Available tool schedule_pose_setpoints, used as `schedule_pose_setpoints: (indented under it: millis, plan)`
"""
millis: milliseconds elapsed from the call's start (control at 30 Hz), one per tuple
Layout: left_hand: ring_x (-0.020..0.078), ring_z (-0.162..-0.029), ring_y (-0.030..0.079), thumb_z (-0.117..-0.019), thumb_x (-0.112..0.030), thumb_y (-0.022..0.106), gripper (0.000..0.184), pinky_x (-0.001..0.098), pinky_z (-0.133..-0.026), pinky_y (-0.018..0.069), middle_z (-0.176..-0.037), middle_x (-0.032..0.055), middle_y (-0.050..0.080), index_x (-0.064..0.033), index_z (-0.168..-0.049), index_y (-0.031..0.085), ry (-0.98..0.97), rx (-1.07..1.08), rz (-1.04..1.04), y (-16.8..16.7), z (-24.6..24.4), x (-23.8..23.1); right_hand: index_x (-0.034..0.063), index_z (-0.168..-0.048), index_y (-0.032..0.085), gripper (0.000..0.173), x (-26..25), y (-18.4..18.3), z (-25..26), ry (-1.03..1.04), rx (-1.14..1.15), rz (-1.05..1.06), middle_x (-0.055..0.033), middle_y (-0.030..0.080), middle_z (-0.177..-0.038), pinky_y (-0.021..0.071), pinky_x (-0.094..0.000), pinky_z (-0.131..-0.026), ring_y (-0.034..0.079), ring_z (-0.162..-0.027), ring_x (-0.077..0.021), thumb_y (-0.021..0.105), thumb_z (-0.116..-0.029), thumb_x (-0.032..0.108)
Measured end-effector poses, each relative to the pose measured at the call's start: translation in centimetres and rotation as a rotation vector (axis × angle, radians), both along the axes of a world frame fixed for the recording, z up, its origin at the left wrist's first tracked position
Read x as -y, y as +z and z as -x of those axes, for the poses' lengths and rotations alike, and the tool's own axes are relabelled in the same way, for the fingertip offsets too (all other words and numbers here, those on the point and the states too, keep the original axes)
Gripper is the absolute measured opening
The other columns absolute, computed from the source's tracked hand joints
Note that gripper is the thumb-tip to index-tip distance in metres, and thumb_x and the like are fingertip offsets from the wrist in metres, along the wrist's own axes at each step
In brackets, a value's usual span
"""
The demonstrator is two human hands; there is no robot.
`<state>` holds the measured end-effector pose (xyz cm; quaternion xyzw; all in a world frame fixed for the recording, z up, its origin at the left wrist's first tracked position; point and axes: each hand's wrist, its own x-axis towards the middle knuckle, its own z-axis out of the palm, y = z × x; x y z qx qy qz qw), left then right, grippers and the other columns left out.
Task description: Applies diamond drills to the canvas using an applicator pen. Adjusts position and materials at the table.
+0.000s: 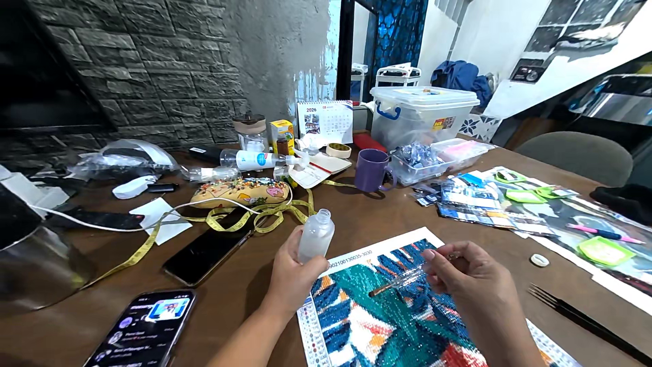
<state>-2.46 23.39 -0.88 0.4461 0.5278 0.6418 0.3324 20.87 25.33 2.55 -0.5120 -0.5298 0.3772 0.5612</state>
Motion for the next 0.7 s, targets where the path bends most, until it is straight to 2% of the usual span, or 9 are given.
schedule_pose_setpoints:
  millis: [133, 300, 633, 700]
  plan:
    - [0.0057, -0.078, 0.069, -0.0635, -0.006, 0.067, 0.049, 0.0221, -0.066, 0.0570, -0.089, -0.0010, 0.072, -0.0095, -0.112, 0.066, 0.005, 0.001, 0.006, 0.0, 0.0, -0.1, 0.0034, -0.092, 0.061, 0.009, 1.0, 0.3, 1.0, 0.092, -0.058, 0.022, -0.0015, 0.068, -0.069, 0.0568, -0.0209, -0.051, 0.066, -0.054, -0.0073, 0.068, -0.0921, -0.002]
    - [0.0060, -0.079, 0.069, -0.0643, -0.006, 0.067, 0.052, 0.0232, -0.066, 0.0574, -0.090, -0.0007, 0.071, -0.0086, -0.116, 0.065, 0.012, -0.008, 0.019, 0.0, 0.1, -0.1, 0.0043, -0.093, 0.062, 0.010, 1.7, -0.1, 2.1, 0.179, 0.005, 0.023, -0.0002, 0.068, -0.070, 0.0584, -0.0217, -0.053, 0.067, -0.056, -0.0073, 0.072, -0.0906, 0.004]
    - [0.0058, -0.077, 0.069, -0.0643, -0.006, 0.066, 0.049, 0.0225, -0.066, 0.0573, -0.088, -0.0009, 0.071, -0.0089, -0.114, 0.065, 0.006, 0.013, 0.012, 0.0, 0.1, -0.1, 0.0045, -0.093, 0.062, 0.008, 0.2, -0.1, -0.6, -0.005, 0.099, -0.034, -0.0001, 0.067, -0.067, 0.0561, -0.0217, -0.051, 0.065, -0.054, -0.0066, 0.070, -0.0912, 0.003]
    - [0.0061, -0.077, 0.069, -0.0645, -0.004, 0.066, 0.048, 0.0227, -0.065, 0.0572, -0.088, -0.0004, 0.071, -0.0085, -0.113, 0.065, 0.004, 0.023, 0.008, 0.0, 0.1, -0.1, 0.0043, -0.092, 0.061, 0.009, 0.4, 0.2, -0.6, 0.001, 0.048, -0.029, -0.0006, 0.066, -0.066, 0.0561, -0.0213, -0.051, 0.065, -0.053, -0.0069, 0.069, -0.0915, 0.001]
